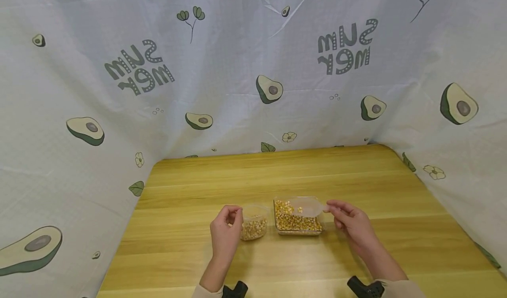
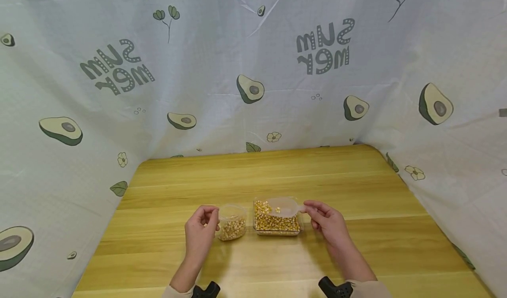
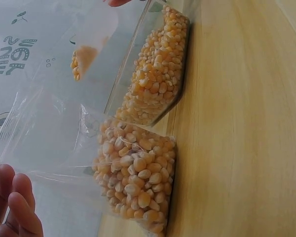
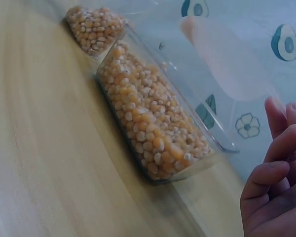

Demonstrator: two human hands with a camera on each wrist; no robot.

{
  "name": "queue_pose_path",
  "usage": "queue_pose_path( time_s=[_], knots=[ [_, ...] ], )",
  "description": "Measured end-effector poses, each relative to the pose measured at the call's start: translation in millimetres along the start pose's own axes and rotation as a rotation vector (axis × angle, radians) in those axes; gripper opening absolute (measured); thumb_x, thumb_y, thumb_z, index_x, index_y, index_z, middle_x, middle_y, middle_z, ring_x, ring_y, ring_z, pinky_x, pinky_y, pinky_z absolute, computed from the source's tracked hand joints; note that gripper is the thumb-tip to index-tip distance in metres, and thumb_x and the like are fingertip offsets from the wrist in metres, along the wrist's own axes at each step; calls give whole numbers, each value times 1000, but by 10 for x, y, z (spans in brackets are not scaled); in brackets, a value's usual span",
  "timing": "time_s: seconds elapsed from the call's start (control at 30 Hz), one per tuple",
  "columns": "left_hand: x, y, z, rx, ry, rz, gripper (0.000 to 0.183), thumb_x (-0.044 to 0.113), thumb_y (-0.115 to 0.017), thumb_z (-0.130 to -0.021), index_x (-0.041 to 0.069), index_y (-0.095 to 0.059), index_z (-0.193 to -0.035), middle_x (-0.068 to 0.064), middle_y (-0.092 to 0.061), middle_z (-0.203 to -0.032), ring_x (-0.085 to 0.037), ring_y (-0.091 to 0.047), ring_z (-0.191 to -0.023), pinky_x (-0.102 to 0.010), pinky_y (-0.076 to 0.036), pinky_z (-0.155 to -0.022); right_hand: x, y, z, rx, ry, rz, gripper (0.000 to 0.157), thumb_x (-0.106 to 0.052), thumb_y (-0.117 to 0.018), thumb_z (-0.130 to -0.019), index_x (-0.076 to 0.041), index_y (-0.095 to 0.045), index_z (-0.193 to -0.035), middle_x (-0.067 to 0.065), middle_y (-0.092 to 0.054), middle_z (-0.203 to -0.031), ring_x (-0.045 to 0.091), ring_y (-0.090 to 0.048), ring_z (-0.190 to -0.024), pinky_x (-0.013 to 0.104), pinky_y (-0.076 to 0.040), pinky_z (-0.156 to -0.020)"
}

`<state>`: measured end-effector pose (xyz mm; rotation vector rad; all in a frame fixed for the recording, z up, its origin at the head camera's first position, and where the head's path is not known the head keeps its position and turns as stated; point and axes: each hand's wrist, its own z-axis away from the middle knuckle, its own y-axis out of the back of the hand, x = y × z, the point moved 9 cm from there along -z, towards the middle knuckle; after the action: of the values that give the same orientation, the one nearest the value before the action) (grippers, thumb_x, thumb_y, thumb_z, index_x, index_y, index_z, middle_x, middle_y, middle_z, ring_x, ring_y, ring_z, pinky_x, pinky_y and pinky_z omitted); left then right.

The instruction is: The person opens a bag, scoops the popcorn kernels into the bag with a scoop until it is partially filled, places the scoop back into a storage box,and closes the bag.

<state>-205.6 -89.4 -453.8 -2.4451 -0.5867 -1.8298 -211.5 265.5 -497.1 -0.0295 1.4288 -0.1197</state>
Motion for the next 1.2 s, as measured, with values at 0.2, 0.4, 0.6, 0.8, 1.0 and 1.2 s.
queue_pose_path(
  time_s=[0.2, 0.4, 0.6, 0.8, 1.0, 1.2],
  knots=[
    [8, -3, -4, -4, -2, 7, 6, 8, -68, -93, 8, -72, -89, -5, -64, -66, -6, -58, -52, -25, -48, -45, -101, -58, -20, -22, 24, -8, 13, -21, -62, -100, -23, -72, -107, -14, -74, -90, 1, -48, -62, 17, -44, -57],
    [24, 5, -6, -4, 4, 2, 7, 8, -68, -93, 11, -72, -88, -4, -64, -66, -8, -59, -52, -25, -48, -46, -243, -197, -5, -73, 62, 6, 14, -22, -60, -101, -23, -70, -110, -13, -73, -93, 3, -47, -63, 20, -43, -58],
    [39, 4, -10, -6, -10, -1, 7, 8, -68, -93, 11, -72, -89, -5, -65, -66, -3, -57, -53, -24, -48, -47, -388, -379, 19, -111, 72, 13, 16, -21, -59, -101, -18, -70, -112, -13, -73, -91, 4, -46, -63, 23, -38, -57],
    [39, -2, -3, 0, -17, -11, 8, 7, -68, -92, 13, -72, -88, -4, -65, -66, -3, -57, -54, -24, -48, -48, -435, -519, 8, -116, 54, 28, 14, -20, -60, -101, -19, -71, -110, -13, -71, -89, 4, -44, -61, 23, -37, -57],
    [54, 0, 1, -1, -7, -17, 8, 7, -68, -92, 13, -73, -89, -2, -65, -66, -2, -56, -55, -23, -47, -48, -466, -663, -10, -124, 60, 75, 12, -21, -62, -99, -19, -71, -108, -13, -72, -88, 3, -44, -61, 20, -40, -57],
    [55, 6, 5, 1, 12, -17, 8, 7, -68, -92, 13, -73, -88, -2, -65, -67, -3, -56, -56, -23, -48, -49, -551, -772, 12, -110, 89, 182, 26, -21, -64, -98, -4, -67, -117, -8, -72, -90, 5, -46, -62, 22, -43, -57]
  ],
)
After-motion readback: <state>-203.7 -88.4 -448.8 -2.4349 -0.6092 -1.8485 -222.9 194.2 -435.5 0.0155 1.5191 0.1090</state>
